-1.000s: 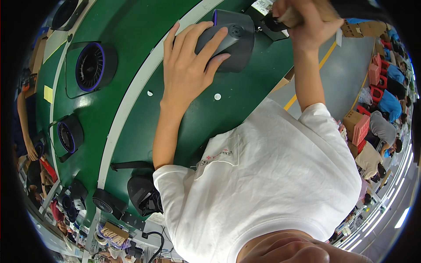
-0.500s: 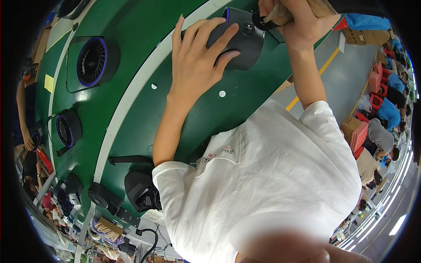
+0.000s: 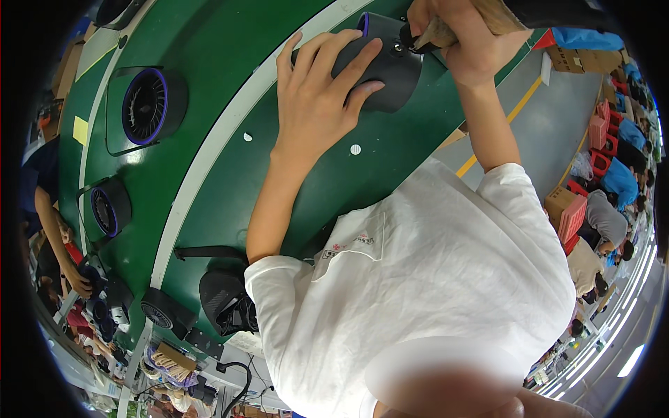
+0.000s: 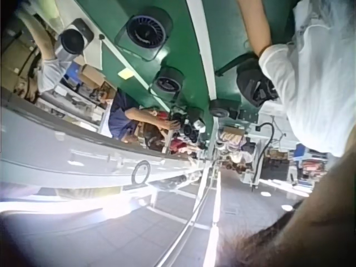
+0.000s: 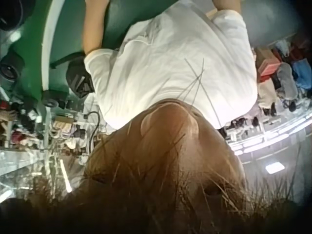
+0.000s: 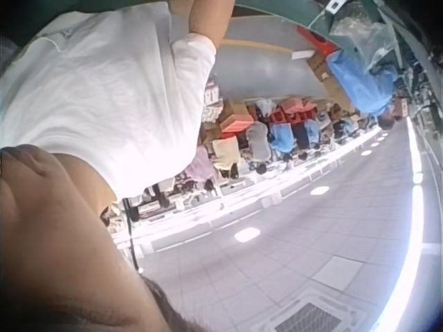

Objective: Assemble electronic housing components using an electric screwdriver on a production line.

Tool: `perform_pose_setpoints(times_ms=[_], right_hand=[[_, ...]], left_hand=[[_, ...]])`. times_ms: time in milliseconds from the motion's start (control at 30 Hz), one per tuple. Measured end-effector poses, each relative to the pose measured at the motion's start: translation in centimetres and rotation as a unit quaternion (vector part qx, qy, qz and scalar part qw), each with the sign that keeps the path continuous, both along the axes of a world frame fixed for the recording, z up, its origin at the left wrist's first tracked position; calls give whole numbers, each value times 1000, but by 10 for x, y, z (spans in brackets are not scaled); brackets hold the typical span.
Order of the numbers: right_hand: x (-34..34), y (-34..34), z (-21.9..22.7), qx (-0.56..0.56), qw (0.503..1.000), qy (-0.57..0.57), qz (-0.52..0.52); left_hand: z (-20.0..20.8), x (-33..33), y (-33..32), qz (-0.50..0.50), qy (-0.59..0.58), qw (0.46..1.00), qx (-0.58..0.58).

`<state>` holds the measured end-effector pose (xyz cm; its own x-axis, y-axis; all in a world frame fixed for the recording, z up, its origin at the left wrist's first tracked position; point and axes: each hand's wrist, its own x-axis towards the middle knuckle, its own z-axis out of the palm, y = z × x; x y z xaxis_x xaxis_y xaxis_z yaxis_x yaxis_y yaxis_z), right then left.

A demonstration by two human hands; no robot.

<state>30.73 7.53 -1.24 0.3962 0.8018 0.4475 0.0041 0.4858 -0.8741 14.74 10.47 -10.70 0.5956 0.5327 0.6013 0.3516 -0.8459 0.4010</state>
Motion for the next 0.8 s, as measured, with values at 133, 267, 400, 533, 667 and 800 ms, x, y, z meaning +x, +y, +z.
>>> perform_pose_setpoints(times_ms=[133, 267, 400, 533, 667, 800], right_hand=[[5, 20, -18, 85, 991, 53, 87], [20, 39, -47, 297, 925, 101, 215], [33, 48, -73, 363, 886, 114, 266], [41, 29, -67, 306, 924, 127, 190], [67, -11, -72, -47, 992, 78, -82], [71, -22, -113, -226, 966, -40, -116]], left_hand=[[-2, -3, 1, 8, 4, 1000, 1], [7, -1, 1, -3, 16, 1000, -11], [20, 9, 8, -20, 70, 995, -69], [37, 7, 26, -15, 156, 981, -116], [48, -11, 55, 69, 215, 973, -47], [32, -32, 94, 199, 304, 924, 121]])
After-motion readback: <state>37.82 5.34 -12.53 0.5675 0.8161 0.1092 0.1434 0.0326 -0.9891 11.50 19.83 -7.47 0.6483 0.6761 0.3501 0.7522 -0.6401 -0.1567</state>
